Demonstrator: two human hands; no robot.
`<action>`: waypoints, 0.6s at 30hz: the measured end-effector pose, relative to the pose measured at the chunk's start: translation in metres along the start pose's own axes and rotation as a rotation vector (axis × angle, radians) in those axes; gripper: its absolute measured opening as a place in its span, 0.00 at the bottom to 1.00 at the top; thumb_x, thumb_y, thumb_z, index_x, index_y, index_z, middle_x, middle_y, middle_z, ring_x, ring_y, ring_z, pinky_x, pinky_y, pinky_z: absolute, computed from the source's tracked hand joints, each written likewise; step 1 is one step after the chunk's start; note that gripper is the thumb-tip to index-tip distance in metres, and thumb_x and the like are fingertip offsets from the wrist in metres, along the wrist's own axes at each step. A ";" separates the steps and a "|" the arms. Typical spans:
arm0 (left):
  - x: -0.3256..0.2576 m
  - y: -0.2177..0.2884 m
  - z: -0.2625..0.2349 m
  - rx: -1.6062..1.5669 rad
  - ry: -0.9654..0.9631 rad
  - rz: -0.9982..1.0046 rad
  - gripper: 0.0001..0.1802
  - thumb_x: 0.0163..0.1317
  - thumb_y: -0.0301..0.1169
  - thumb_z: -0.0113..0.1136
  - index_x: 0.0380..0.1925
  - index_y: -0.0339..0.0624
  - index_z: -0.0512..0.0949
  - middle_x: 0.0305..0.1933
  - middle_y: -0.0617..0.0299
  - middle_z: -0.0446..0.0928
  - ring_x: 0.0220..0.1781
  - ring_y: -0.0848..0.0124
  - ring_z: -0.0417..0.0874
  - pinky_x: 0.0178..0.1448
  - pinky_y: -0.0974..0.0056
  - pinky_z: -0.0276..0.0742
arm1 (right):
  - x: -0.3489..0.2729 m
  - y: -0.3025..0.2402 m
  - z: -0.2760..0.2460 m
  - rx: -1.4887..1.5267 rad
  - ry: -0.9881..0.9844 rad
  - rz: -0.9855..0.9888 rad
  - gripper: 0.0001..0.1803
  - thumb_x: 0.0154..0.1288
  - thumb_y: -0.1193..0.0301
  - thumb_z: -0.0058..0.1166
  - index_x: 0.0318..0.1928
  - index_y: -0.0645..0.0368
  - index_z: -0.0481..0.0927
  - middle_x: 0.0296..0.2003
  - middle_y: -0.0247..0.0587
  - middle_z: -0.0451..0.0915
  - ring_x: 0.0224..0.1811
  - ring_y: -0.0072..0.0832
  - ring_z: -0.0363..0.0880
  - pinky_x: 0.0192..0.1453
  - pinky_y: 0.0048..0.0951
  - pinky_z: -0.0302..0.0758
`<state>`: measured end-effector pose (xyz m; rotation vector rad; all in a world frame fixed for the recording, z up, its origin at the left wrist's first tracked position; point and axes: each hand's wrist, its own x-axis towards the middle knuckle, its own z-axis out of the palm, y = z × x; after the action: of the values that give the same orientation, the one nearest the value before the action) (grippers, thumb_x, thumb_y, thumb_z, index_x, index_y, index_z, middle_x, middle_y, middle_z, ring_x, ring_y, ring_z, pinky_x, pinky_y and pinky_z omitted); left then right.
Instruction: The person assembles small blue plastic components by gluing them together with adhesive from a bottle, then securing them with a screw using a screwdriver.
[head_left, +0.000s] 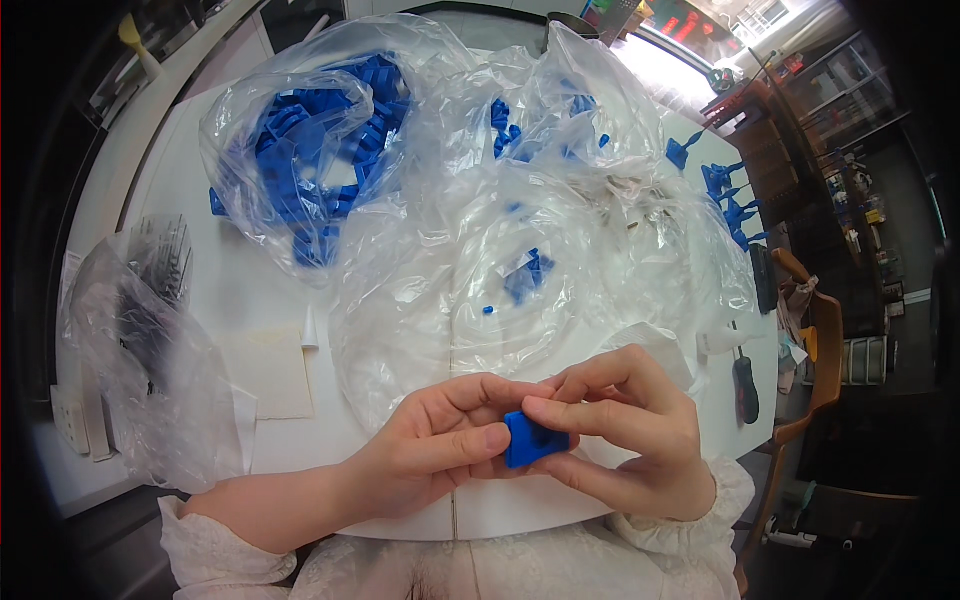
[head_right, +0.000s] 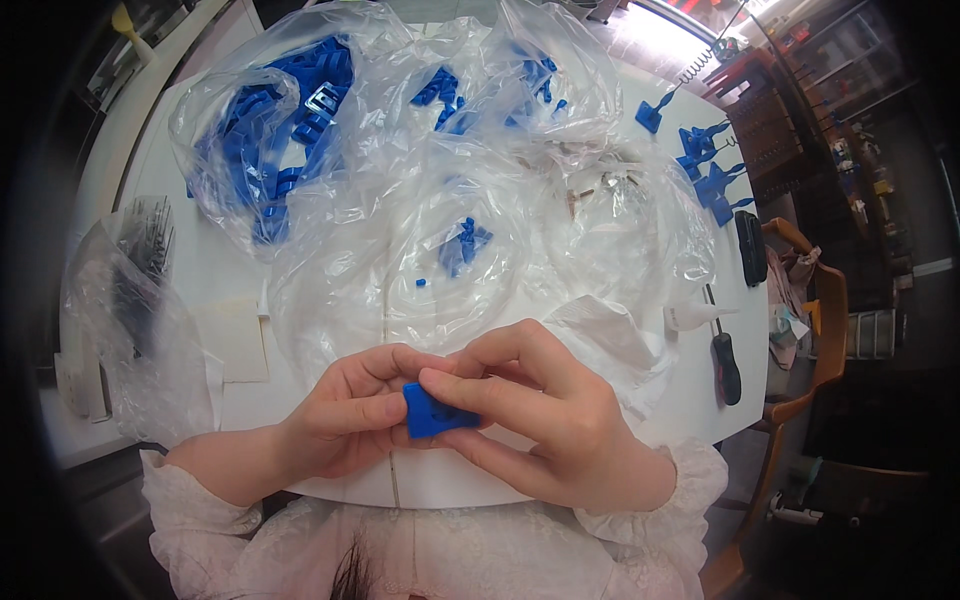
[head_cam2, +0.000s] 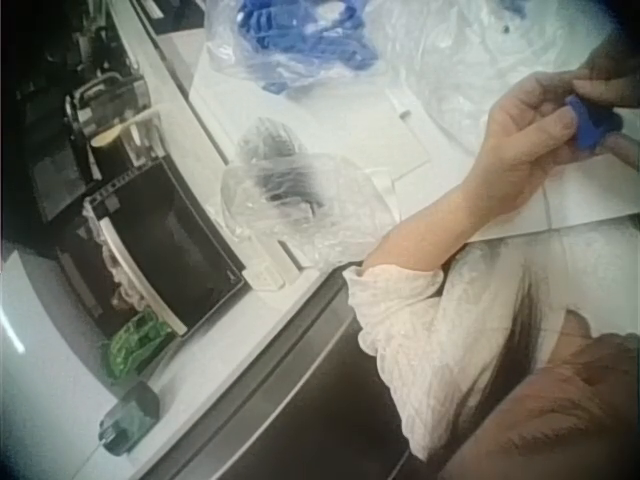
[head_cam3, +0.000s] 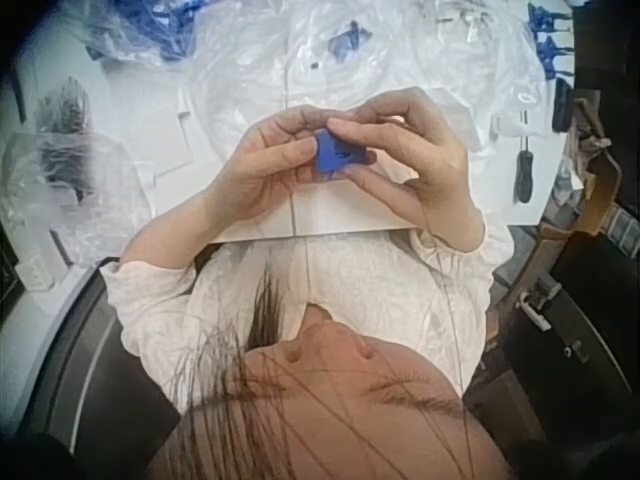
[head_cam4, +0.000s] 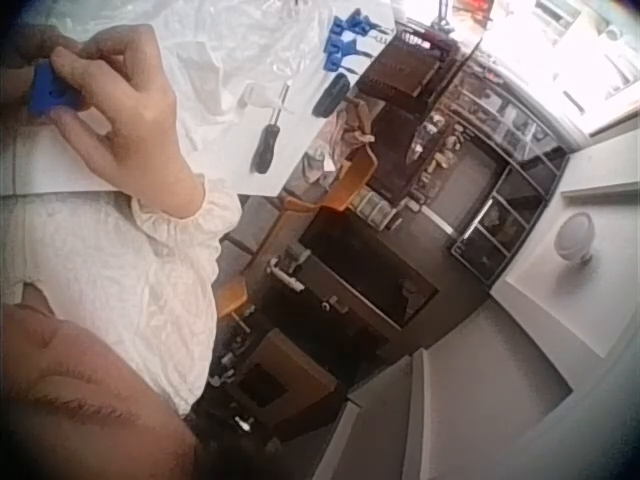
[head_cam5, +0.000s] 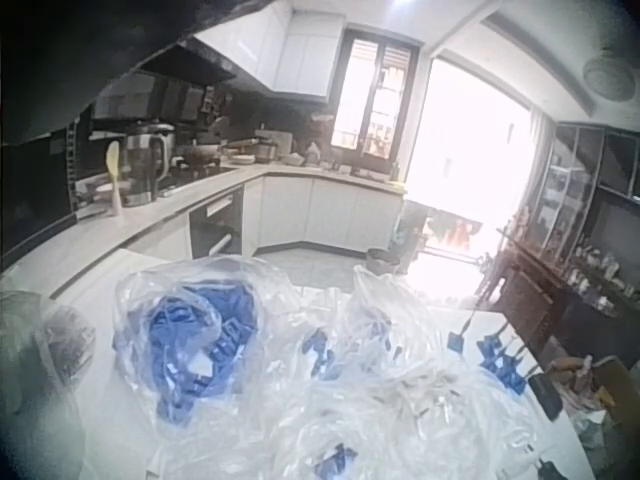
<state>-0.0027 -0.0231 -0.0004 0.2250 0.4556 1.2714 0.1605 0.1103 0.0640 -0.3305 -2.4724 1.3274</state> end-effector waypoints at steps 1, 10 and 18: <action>0.000 0.000 0.000 -0.004 -0.003 -0.002 0.22 0.69 0.28 0.50 0.62 0.39 0.65 0.59 0.57 0.72 0.60 0.69 0.75 0.65 0.61 0.72 | 0.000 0.000 0.000 0.007 -0.002 0.005 0.25 0.47 0.83 0.65 0.50 0.62 0.81 0.42 0.44 0.72 0.41 0.30 0.80 0.42 0.26 0.81; 0.001 0.001 0.001 -0.007 -0.010 0.000 0.22 0.69 0.27 0.50 0.62 0.38 0.65 0.59 0.56 0.72 0.60 0.69 0.74 0.65 0.61 0.71 | 0.000 0.000 0.000 0.039 0.003 0.058 0.24 0.45 0.80 0.71 0.47 0.60 0.84 0.42 0.40 0.71 0.42 0.28 0.77 0.39 0.23 0.78; 0.000 0.000 0.001 -0.014 -0.014 0.002 0.22 0.68 0.27 0.50 0.62 0.38 0.65 0.59 0.56 0.72 0.60 0.68 0.74 0.65 0.60 0.71 | -0.001 -0.001 0.000 0.035 -0.001 0.085 0.24 0.45 0.79 0.71 0.47 0.58 0.84 0.42 0.39 0.71 0.43 0.28 0.77 0.40 0.24 0.78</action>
<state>-0.0025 -0.0224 0.0005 0.2226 0.4341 1.2742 0.1614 0.1097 0.0645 -0.4307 -2.4575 1.4033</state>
